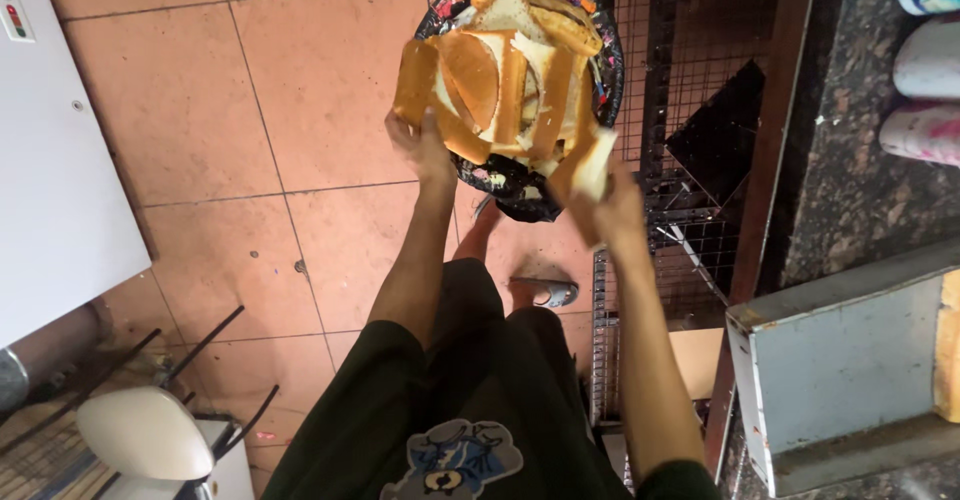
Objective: The person trims the top crust off a rectangular cake sponge, discards the scraps into a bin, and then uses a metal ring and a knife to cut circular layers from the sponge.
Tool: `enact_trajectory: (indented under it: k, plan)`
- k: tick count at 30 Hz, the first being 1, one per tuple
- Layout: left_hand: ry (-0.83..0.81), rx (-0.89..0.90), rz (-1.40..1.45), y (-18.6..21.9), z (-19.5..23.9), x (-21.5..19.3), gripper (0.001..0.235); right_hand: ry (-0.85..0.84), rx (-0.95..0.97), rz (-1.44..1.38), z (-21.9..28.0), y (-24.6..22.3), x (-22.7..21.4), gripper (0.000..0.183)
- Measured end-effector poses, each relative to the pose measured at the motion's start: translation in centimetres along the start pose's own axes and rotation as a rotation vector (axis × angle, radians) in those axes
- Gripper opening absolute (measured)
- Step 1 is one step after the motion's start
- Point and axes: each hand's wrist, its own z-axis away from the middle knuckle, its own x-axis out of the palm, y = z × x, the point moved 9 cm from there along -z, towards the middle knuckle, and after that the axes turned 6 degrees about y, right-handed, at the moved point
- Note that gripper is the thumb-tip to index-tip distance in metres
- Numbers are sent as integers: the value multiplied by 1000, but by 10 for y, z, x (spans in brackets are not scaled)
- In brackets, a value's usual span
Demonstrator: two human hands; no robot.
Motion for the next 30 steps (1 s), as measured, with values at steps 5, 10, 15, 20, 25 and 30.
enact_trajectory:
  k: [5, 10, 15, 20, 25, 30]
  plan:
    - [-172, 296, -465, 38, 3, 47, 58, 293, -237, 151, -78, -25, -22, 69]
    - [-478, 202, -838, 4, 18, 69, 75, 202, -112, 148, -127, 32, 9, 67]
    - [-609, 189, -754, 1, 99, 43, 35, 145, -206, 29, -71, 97, 25, 39]
    - [-833, 115, -450, 35, 222, 50, 16, 18, -142, -284, 48, 123, 7, 23]
    - [-973, -348, -393, 79, 333, 78, 15, 149, -116, -322, 165, 81, -83, 19]
    - [-1347, -172, -373, 164, 455, 106, 16, 407, -285, -530, 284, 91, -198, 14]
